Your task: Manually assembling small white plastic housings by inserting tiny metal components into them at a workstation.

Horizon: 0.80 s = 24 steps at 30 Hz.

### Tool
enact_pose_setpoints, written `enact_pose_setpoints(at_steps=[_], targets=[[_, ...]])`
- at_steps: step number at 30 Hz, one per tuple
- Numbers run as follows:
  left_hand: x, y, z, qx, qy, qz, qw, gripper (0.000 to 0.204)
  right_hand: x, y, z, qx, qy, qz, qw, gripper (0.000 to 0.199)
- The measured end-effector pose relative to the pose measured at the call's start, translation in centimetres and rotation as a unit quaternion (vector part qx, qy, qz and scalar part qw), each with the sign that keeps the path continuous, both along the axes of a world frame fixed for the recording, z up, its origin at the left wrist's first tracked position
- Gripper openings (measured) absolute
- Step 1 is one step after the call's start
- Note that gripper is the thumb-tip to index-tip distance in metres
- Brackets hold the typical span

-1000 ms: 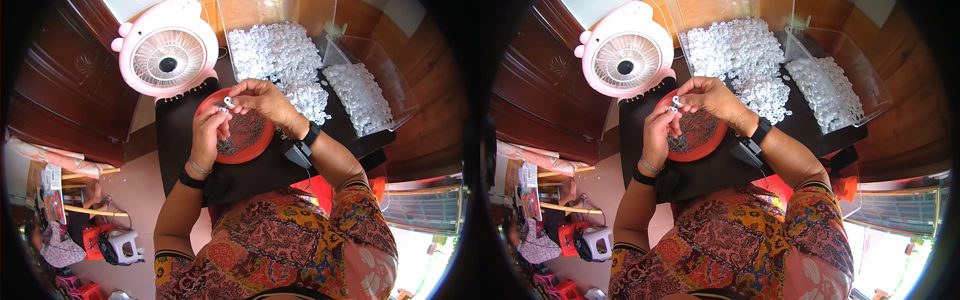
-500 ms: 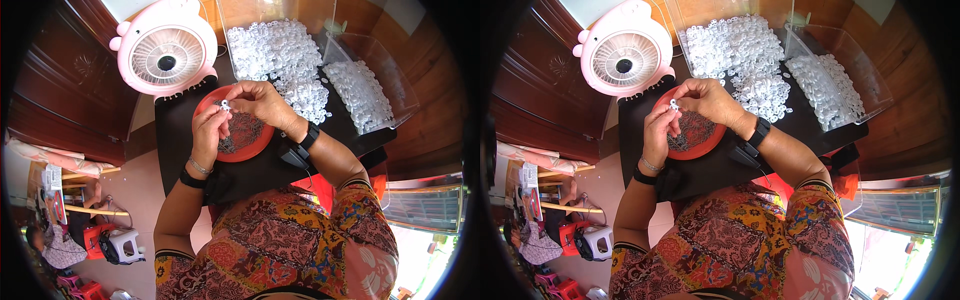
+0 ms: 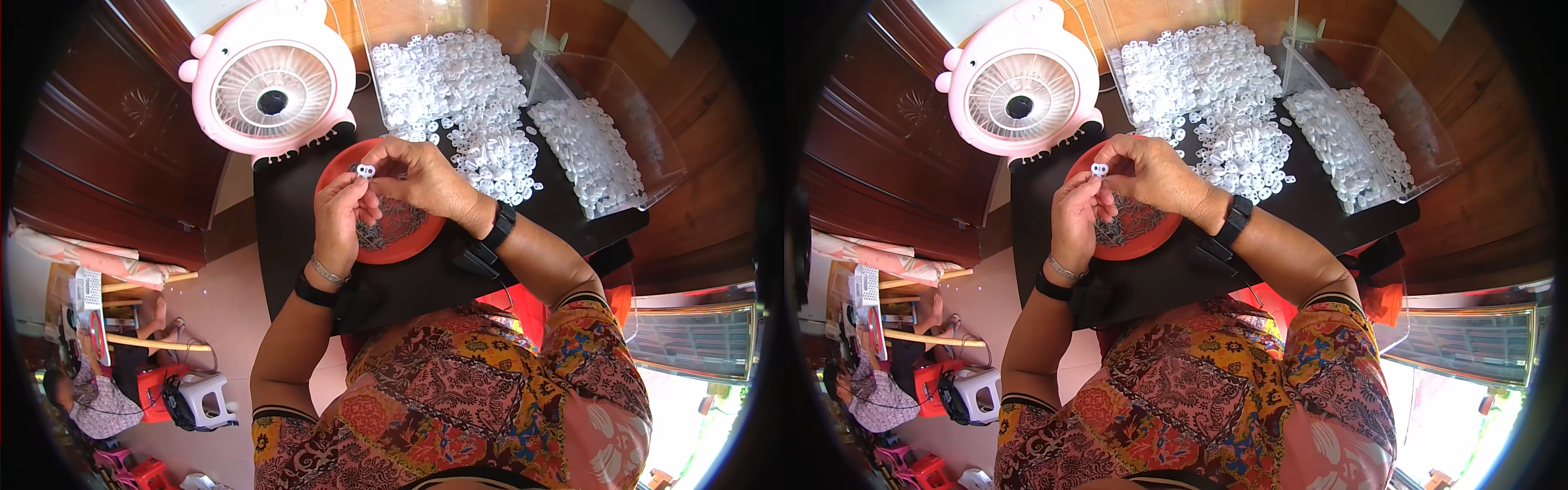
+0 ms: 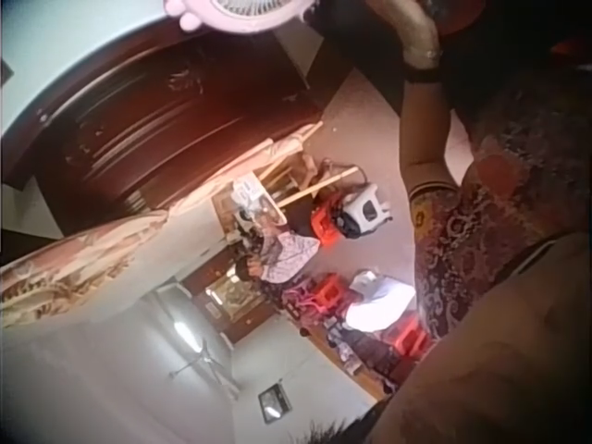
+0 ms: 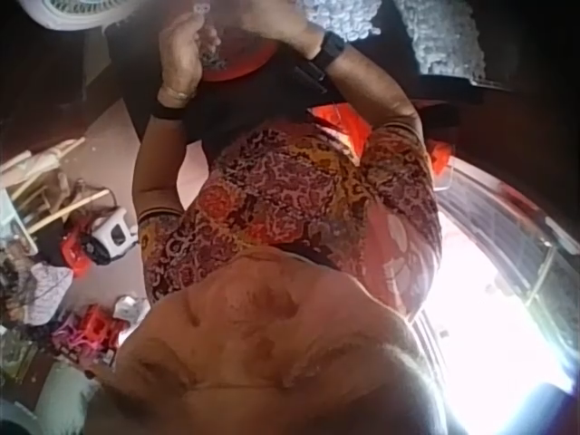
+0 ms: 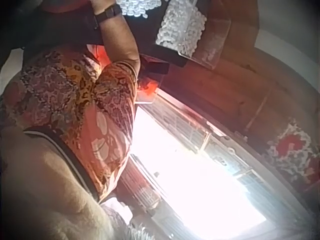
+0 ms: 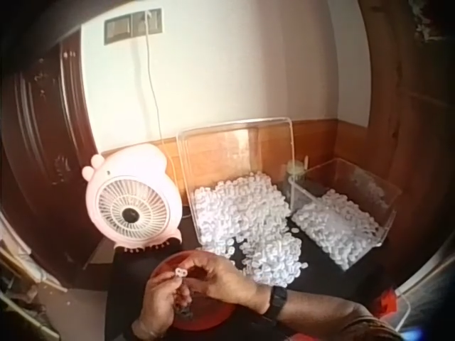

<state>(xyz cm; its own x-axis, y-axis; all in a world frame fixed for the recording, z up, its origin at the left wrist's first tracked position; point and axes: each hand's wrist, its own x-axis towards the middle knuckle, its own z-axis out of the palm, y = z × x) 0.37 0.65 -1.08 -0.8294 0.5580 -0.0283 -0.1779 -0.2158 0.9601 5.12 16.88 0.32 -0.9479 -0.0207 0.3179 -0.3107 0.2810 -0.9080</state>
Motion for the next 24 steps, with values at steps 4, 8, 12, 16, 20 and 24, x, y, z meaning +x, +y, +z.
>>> enact_pose_setpoints(at_steps=[4, 8, 12, 16, 20, 24], targets=[[-0.2, 0.0, 0.0, 0.008, -0.027, -0.011, 1.000, 0.021, 0.0, 0.1, 0.0, 0.053, 0.035, -0.005, 0.998, 0.024], [-0.2, 0.0, -0.3, -0.007, -0.016, -0.012, 1.000, 0.023, 0.3, 0.1, 0.6, 0.104, 0.060, -0.018, 0.993, 0.027], [0.0, 0.2, -0.6, -0.004, -0.017, 0.001, 1.000, 0.024, 0.5, -0.4, 0.4, 0.137, 0.079, -0.045, 0.986, 0.031], [0.0, 0.3, -0.7, -0.009, -0.015, -0.017, 1.000, 0.028, 0.2, -0.7, -0.5, 0.209, 0.157, -0.086, 0.961, 0.031], [0.0, 0.3, -0.4, 0.028, -0.026, -0.025, 0.999, 0.032, 0.4, -0.7, -0.2, 0.202, 0.134, -0.076, 0.967, 0.030], [-0.2, 0.2, -0.3, 0.029, -0.022, -0.031, 0.999, 0.032, 0.6, -0.8, 0.1, 0.199, 0.132, -0.060, 0.969, 0.029]])
